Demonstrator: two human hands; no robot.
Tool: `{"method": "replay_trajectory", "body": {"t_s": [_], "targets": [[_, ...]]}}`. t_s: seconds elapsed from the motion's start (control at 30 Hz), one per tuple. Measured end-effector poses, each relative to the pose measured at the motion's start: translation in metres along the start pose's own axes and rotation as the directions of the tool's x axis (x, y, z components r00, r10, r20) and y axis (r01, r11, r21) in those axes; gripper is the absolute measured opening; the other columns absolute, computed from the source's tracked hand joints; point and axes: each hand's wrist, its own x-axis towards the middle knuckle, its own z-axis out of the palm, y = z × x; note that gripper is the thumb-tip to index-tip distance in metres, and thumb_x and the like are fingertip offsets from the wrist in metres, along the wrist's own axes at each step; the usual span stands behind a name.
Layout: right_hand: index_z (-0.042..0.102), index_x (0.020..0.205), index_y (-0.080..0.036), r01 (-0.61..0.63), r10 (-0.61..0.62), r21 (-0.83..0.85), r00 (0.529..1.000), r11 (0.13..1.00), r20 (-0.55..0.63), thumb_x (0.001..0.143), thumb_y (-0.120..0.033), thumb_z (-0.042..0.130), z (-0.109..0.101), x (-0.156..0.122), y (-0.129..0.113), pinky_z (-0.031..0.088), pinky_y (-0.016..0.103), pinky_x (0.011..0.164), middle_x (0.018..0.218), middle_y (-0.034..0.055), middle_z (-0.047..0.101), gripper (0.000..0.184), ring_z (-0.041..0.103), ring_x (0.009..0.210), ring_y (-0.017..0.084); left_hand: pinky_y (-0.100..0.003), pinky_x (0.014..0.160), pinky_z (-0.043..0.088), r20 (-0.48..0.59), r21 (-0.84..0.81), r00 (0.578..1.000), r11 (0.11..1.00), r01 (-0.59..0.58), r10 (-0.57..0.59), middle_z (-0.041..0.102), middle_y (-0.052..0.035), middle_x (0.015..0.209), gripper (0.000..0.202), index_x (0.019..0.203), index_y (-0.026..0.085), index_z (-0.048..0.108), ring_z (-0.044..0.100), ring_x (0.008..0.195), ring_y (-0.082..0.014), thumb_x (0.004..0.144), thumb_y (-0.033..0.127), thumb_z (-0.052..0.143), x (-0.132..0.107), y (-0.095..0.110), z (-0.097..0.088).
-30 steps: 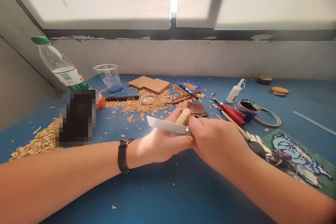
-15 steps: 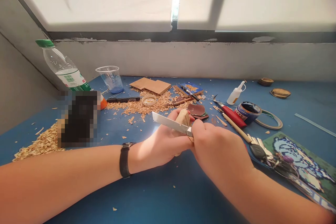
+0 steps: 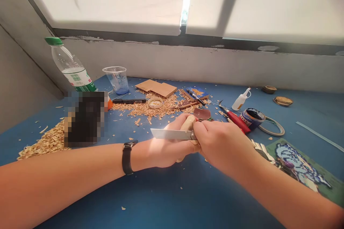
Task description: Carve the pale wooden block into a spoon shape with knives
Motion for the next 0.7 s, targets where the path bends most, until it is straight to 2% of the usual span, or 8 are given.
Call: {"method": "replay_trajectory", "body": {"t_s": [0.1, 0.2, 0.27, 0.37, 0.5, 0.57, 0.7], "targets": [[0.059, 0.075, -0.02, -0.054, 0.054, -0.017, 0.998, 0.998, 0.011, 0.069, -0.008, 0.06, 0.004, -0.001, -0.002, 0.017, 0.029, 0.048, 0.058, 0.0006, 0.062, 0.013, 0.06, 0.049, 0.018, -0.024, 0.049, 0.031, -0.003, -0.058, 1.0, 0.998, 0.016, -0.016, 0.037, 0.0082, 0.069, 0.025, 0.083, 0.024, 0.039, 0.035, 0.055, -0.0085, 0.09, 0.024, 0.063, 0.0, 0.001, 0.001], [0.058, 0.077, -0.02, -0.132, 0.133, -0.032, 0.991, 0.991, 0.017, 0.076, -0.01, 0.059, 0.009, -0.002, -0.004, 0.015, 0.029, 0.05, 0.06, 0.0016, 0.063, 0.01, 0.062, 0.051, 0.018, -0.025, 0.053, 0.036, -0.037, -0.008, 0.999, 1.0, -0.024, 0.024, 0.043, 0.0048, 0.072, 0.024, 0.076, 0.022, 0.041, 0.041, 0.058, -0.0092, 0.091, 0.022, 0.06, 0.002, -0.001, 0.001], [0.058, 0.079, -0.02, -0.189, 0.19, -0.041, 0.981, 0.981, 0.032, 0.083, -0.012, 0.059, 0.009, -0.003, -0.008, 0.016, 0.029, 0.051, 0.062, 0.0021, 0.063, 0.009, 0.064, 0.054, 0.019, -0.026, 0.053, 0.033, -0.05, -0.016, 0.998, 0.999, -0.037, 0.036, 0.042, 0.0043, 0.069, 0.026, 0.072, 0.021, 0.04, 0.037, 0.058, -0.0092, 0.091, 0.021, 0.059, 0.004, -0.004, 0.002], [0.057, 0.081, -0.02, -0.274, 0.277, -0.05, 0.958, 0.96, 0.077, 0.089, -0.015, 0.06, 0.008, -0.002, -0.016, 0.017, 0.029, 0.051, 0.063, 0.0023, 0.064, 0.01, 0.067, 0.057, 0.019, -0.027, 0.05, 0.021, -0.068, -0.162, 0.998, 0.986, -0.029, 0.018, 0.034, 0.0076, 0.059, 0.019, 0.08, 0.021, 0.044, 0.027, 0.053, -0.009, 0.088, 0.017, 0.061, 0.005, -0.01, 0.003], [0.055, 0.079, -0.021, -0.363, 0.367, -0.057, 0.918, 0.93, 0.15, 0.089, -0.015, 0.064, 0.006, 0.0, -0.024, 0.018, 0.029, 0.049, 0.063, 0.0035, 0.065, 0.015, 0.067, 0.056, 0.019, -0.025, 0.049, 0.021, -0.098, -0.318, 0.994, 0.948, 0.017, -0.05, 0.039, 0.0098, 0.06, 0.023, 0.098, 0.022, 0.046, 0.028, 0.052, -0.0084, 0.085, 0.015, 0.064, 0.006, -0.012, 0.006], [0.056, 0.081, -0.02, -0.352, 0.353, -0.04, 0.919, 0.935, 0.173, 0.09, -0.015, 0.063, 0.004, 0.0, -0.022, 0.019, 0.028, 0.049, 0.065, 0.0038, 0.067, 0.013, 0.067, 0.056, 0.019, -0.024, 0.049, 0.023, -0.093, -0.307, 0.994, 0.951, 0.017, -0.048, 0.039, 0.0099, 0.062, 0.026, 0.097, 0.023, 0.045, 0.031, 0.051, -0.0079, 0.083, 0.015, 0.066, 0.006, -0.01, 0.006], [0.057, 0.084, -0.02, -0.219, 0.209, 0.024, 0.955, 0.975, 0.211, 0.086, -0.014, 0.063, -0.004, 0.0, -0.008, 0.02, 0.029, 0.05, 0.067, 0.0026, 0.067, 0.009, 0.067, 0.059, 0.019, -0.024, 0.048, 0.025, -0.04, -0.208, 0.999, 0.978, -0.009, 0.0, 0.037, 0.0099, 0.064, 0.028, 0.087, 0.023, 0.042, 0.03, 0.05, -0.0065, 0.085, 0.021, 0.07, 0.006, -0.008, 0.005]]}}
